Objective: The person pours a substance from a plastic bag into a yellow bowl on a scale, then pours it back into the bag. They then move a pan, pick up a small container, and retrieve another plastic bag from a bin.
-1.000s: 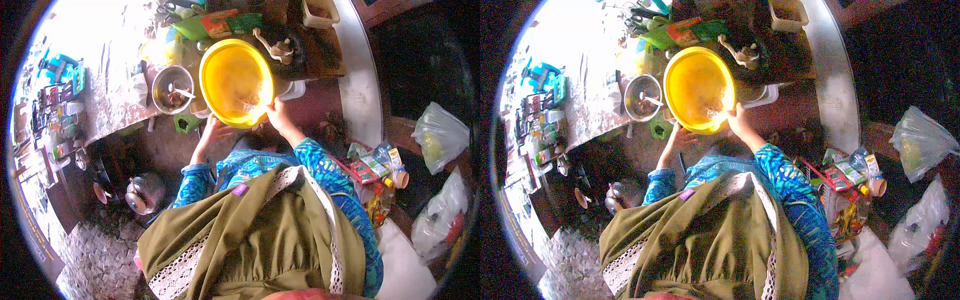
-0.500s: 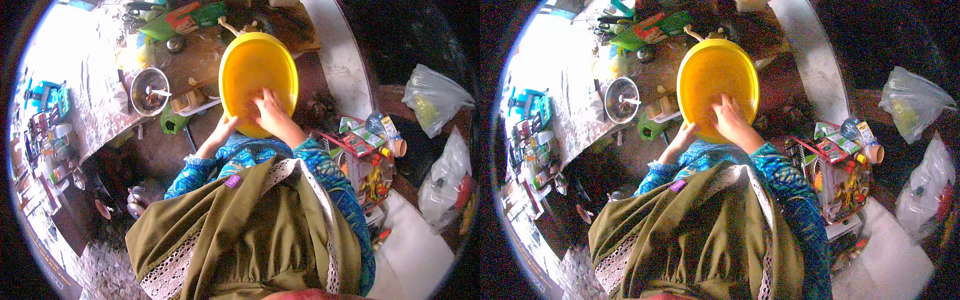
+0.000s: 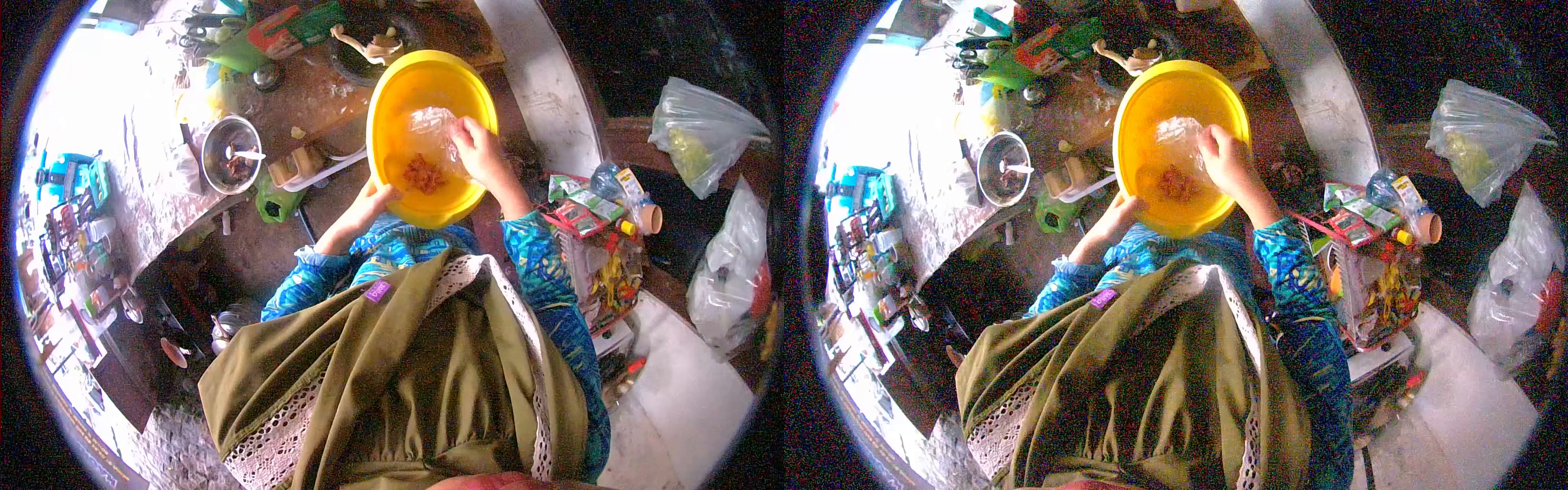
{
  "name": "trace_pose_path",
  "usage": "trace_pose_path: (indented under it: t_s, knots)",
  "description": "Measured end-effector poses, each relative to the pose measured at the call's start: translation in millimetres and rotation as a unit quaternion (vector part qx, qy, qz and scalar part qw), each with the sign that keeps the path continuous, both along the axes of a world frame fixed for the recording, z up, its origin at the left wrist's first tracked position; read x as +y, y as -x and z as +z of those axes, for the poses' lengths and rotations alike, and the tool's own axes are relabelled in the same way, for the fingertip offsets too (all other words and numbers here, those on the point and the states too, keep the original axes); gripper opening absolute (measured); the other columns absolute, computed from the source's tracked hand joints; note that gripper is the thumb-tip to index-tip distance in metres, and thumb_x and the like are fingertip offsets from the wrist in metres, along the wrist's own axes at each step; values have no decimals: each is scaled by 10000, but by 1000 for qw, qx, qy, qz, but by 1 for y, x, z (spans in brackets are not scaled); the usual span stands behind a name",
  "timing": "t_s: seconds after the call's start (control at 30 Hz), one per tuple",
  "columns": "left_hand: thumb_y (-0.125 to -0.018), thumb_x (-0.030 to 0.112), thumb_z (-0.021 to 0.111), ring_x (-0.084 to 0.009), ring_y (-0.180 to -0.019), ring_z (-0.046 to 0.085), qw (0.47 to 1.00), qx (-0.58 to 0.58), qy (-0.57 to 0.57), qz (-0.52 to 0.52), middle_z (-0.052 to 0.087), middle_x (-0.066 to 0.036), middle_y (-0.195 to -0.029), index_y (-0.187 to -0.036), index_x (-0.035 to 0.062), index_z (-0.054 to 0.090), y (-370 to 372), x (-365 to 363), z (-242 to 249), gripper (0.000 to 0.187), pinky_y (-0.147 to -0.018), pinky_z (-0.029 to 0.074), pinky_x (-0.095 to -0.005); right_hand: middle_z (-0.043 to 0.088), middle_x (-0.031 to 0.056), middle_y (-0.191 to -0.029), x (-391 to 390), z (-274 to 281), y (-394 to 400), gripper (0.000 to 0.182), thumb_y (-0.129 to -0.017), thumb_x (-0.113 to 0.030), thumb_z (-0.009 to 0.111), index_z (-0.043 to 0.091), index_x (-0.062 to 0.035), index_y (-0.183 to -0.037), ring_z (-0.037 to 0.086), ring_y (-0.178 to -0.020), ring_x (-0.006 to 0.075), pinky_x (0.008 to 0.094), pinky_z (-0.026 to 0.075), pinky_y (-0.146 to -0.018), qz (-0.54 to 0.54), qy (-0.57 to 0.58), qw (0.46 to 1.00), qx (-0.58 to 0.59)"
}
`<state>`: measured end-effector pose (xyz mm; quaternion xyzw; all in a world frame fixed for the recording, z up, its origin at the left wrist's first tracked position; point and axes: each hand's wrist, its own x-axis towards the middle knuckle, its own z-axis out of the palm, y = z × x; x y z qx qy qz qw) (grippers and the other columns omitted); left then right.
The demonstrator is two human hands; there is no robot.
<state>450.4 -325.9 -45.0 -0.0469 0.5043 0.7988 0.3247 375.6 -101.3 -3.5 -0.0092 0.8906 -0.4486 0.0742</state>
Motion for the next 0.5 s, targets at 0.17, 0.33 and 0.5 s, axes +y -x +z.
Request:
trace_pose_path:
  t_s: [0.17, 0.33, 0.5]
  knots:
    - [-864, 289, 509, -185, -1038, 509, 999, -23, -29, -1, 486, -77, -1193, -1294, 58, 334, 4, 3, 13, 519, -861, 439, -332, 617, 175, -913, 5, 35, 4, 253, -895, -229, 499, 550, -1, -990, 611, -849, 266, 337, 471, -720, 10, 11, 999, -50]
    - [-865, 305, 507, -178, -1047, 501, 999, -20, -25, 0, 474, -69, -1208, -1303, 65, 322, 0, 0, -3, 532, -865, 438, -338, 625, 186, -836, 0, 30, -5, 347, -903, -316, 446, 592, -2, -925, 607, -804, 330, 372, 469, -727, 154, 24, 987, 46]
    - [-851, 278, 540, -169, -1121, 411, 999, -3, 30, 25, 411, -57, -1256, -1352, 93, 227, 8, 6, 11, 619, -930, 374, -307, 612, 211, -853, -2, 40, 8, 433, -892, -385, 459, 606, 19, -843, 588, -814, 356, 398, 450, -728, 144, 117, 978, -99]
